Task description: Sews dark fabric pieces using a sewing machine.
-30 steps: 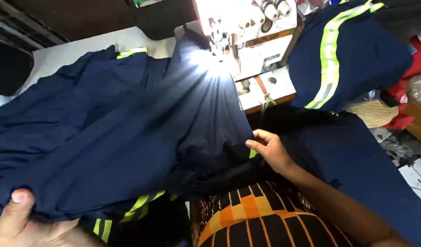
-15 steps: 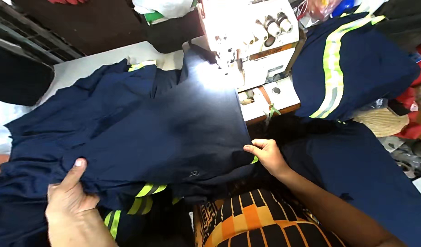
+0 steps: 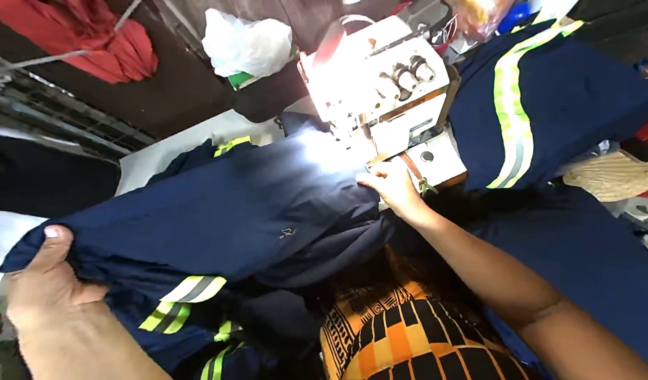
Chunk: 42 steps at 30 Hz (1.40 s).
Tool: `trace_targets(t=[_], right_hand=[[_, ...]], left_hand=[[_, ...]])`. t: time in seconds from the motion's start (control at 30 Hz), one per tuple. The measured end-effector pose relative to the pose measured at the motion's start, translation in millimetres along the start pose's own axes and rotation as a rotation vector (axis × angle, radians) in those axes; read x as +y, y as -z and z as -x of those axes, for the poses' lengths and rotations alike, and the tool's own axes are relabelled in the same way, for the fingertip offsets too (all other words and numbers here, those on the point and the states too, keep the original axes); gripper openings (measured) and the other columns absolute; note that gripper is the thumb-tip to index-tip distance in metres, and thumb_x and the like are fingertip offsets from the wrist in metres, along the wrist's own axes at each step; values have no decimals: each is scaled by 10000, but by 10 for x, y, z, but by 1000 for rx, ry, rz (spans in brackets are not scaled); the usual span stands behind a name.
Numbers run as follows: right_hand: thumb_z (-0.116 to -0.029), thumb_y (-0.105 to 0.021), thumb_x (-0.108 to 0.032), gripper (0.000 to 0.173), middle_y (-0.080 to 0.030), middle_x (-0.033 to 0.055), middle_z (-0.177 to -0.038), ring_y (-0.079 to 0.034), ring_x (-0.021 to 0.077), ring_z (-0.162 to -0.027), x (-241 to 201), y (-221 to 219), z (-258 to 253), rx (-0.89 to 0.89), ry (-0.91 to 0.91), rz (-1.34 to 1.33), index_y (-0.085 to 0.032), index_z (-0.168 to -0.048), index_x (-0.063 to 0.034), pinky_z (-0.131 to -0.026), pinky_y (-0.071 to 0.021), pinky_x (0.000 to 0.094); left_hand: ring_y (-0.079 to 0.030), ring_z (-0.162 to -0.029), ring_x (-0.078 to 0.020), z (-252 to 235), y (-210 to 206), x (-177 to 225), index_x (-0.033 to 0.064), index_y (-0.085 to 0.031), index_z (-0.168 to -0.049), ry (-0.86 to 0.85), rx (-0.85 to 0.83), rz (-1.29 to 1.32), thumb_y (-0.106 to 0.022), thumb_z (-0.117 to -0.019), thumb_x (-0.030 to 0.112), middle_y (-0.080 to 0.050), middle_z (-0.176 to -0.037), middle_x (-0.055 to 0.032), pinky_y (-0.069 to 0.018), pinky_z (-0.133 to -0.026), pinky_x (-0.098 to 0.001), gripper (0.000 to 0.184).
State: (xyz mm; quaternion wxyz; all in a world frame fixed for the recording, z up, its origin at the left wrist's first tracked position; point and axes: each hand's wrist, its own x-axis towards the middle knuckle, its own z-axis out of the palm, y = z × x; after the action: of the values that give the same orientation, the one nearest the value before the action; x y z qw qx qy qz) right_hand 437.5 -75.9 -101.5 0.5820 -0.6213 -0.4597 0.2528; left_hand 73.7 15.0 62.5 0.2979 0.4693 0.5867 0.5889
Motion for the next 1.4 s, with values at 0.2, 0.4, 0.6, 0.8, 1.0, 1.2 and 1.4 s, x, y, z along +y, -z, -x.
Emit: trace_targets(t=[0.2,0.4,0.6,0.8,1.0,1.2,1.4], right_hand=[[-907,-766,-177,233,-564,32,-666,-527,103,-586,16,-44,-80,-27,-60,-78,-644,-771,-31,-561,-469,306],[-897,-753,-136,165,-723,38,-894,-676,43,-838,204,97,373,-98,-170,-243,-733,-973,9,-808,-575,229],[-958,-634,-74,118,-683,-11,-857,-582,-14,-708,122,194,369,-143,-246,-305,-718,-982,6,-663,-495,167],[-914,-655,-27,74,-663,-60,-762,-541,-11,-608,179,242,432,-136,-241,-550,-699,-872,-69,-556,-447,166],[-908,-723,-99,121,-633,-76,-716,-562,-23,-640,62,229,482,-116,-122,-429,-683,-794,-90,-597,-469,157],[-927,-711,-141,108,-707,-40,-851,-649,-30,-799,93,169,596,-98,-74,-315,-717,-922,-33,-757,-555,169],[-885,-765,-199,179,-665,-62,-732,-588,-60,-673,43,130,598,-12,3,-179,-709,-786,-60,-648,-508,140]], left_hand=[[-581,-1264,-263,-941,279,-1216,-2,-384,-1513,59,-129,-440,-639,-1005,368,-555,-1417,-206,-485,-1062,-457,678],[-373,-1411,-556,-407,-150,-1917,-183,-292,-1494,-142,-204,-799,-775,-870,398,-395,-1455,-454,-265,-1195,-587,979],[-291,-1518,-253,-222,-40,-1519,-12,-7,-1613,15,-347,-414,-748,-857,366,-224,-1643,-257,-280,-1233,-368,1124],[-467,-1374,-468,3,48,-1325,-78,-265,-1547,-120,-353,-751,-885,-727,146,-458,-1454,-374,-364,-1145,-600,1052],[-452,-1407,-225,-21,247,-1385,-46,-234,-1568,-67,-301,-440,-758,-827,74,-400,-1543,-258,-388,-1161,-348,916],[-175,-1410,-701,309,-124,-1023,-7,-349,-1568,-84,-227,-1039,-789,-840,497,-267,-1533,-453,-152,-1016,-886,988],[-278,-1476,-543,918,-1290,-476,-57,-444,-1496,-661,-529,-661,-634,-988,310,-402,-1553,-313,-242,-1163,-716,655]])
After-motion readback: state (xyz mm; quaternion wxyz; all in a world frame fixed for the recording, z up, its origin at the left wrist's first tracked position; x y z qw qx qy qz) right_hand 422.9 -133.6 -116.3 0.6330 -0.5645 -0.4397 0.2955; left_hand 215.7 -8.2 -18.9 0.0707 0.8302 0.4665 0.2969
